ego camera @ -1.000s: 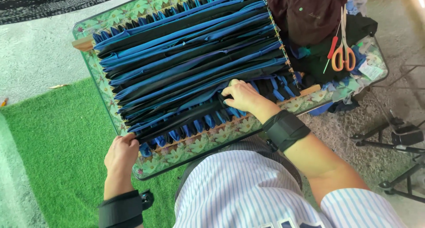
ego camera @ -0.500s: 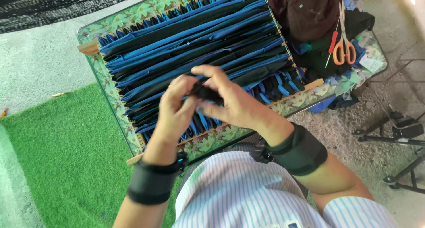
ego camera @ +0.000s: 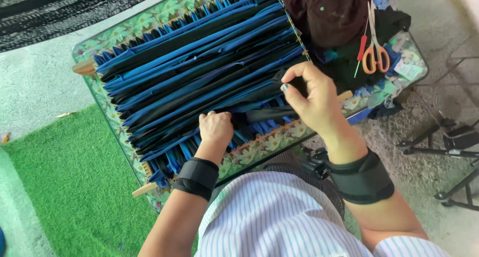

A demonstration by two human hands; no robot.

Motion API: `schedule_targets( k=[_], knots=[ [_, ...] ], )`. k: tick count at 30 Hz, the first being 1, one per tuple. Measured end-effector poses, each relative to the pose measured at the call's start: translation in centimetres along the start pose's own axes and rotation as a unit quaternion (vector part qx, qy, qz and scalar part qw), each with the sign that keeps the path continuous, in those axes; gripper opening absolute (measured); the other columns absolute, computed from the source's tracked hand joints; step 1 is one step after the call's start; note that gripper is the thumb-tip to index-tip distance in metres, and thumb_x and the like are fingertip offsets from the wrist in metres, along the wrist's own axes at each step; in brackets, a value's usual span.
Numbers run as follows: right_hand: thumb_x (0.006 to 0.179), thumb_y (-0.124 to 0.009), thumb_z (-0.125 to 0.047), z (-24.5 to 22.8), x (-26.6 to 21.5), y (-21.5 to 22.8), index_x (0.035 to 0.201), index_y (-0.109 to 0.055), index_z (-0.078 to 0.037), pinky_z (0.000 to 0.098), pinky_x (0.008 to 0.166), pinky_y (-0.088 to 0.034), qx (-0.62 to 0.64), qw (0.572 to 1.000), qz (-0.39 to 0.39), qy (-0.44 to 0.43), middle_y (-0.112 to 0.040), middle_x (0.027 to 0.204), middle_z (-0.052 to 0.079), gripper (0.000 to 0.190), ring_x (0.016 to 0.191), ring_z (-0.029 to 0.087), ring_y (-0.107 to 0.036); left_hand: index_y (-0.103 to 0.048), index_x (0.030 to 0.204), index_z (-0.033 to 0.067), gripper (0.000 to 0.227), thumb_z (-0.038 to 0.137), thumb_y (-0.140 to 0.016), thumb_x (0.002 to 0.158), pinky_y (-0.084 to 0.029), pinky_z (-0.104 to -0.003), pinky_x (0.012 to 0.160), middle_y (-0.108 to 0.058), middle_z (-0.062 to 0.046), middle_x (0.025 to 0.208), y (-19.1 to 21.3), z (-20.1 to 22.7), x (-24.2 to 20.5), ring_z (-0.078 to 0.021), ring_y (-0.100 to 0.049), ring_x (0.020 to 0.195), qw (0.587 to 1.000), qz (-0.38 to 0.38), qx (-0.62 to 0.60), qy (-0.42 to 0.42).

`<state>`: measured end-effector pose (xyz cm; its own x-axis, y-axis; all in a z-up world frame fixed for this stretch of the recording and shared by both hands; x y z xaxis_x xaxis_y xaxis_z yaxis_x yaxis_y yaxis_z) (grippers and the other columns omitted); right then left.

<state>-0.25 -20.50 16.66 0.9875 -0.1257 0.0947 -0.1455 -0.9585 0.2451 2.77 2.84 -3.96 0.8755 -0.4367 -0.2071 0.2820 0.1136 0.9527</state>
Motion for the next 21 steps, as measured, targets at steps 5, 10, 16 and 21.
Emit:
schedule_targets(
  k=[5,10,16,21],
  knots=[
    [0.094,-0.066,-0.001,-0.5,0.6,-1.6,0.104,-0.064,-0.002,0.0284,0.075,-0.052,-0.077,0.995,-0.039,0.048,-0.067,0.093,0.006,0.010,0.084,0.014,-0.064,-0.076,0.086,0.0138,0.025,0.038,-0.071,0.084,-0.044,-0.047,0.084,-0.075,-0.009,0.083,1.6,0.8,1.7,-0.0300,-0.069,0.092,0.992,-0.052,-0.007,0.115],
    [0.089,-0.065,-0.004,4.1,0.6,-5.4,0.101,-0.067,-0.002,0.0319,0.079,-0.055,-0.075,0.989,-0.111,0.057,-0.070,0.096,0.011,0.012,0.090,0.021,-0.070,-0.078,0.089,0.0141,0.029,0.042,-0.072,0.083,-0.043,-0.046,0.088,-0.076,-0.010,0.089,0.3,1.4,1.8,-0.0300,-0.069,0.095,0.984,-0.065,-0.009,0.165],
    [0.086,-0.066,-0.006,10.8,1.0,-10.1,0.100,-0.070,-0.003,0.0315,0.074,-0.055,-0.033,0.975,-0.216,-0.040,-0.075,0.092,0.009,0.015,0.082,0.018,-0.071,-0.079,0.098,0.0221,0.021,0.030,-0.067,0.084,-0.042,-0.048,0.091,-0.077,-0.007,0.093,-0.9,-0.3,0.4,-0.0303,-0.069,0.096,0.966,-0.045,-0.121,0.224],
    [0.088,-0.061,-0.007,16.5,0.3,-13.5,0.099,-0.071,-0.003,0.0335,0.067,-0.056,0.042,0.927,-0.290,-0.235,-0.075,0.088,0.006,0.016,0.072,0.018,-0.066,-0.072,0.104,0.0089,0.021,0.021,-0.066,0.088,-0.046,-0.030,0.074,-0.071,-0.002,0.088,-4.0,-3.0,-1.4,-0.0128,-0.061,0.081,0.846,-0.076,-0.460,0.260]
  ],
)
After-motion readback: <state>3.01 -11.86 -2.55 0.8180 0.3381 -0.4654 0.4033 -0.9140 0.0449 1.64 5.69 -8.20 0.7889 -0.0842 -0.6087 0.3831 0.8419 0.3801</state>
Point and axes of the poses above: each hand's wrist, its own x-axis towards the middle knuckle, its own y-axis out of the back of the hand, z = x × y, the point moved 6 cm from there along x, towards the middle knuckle
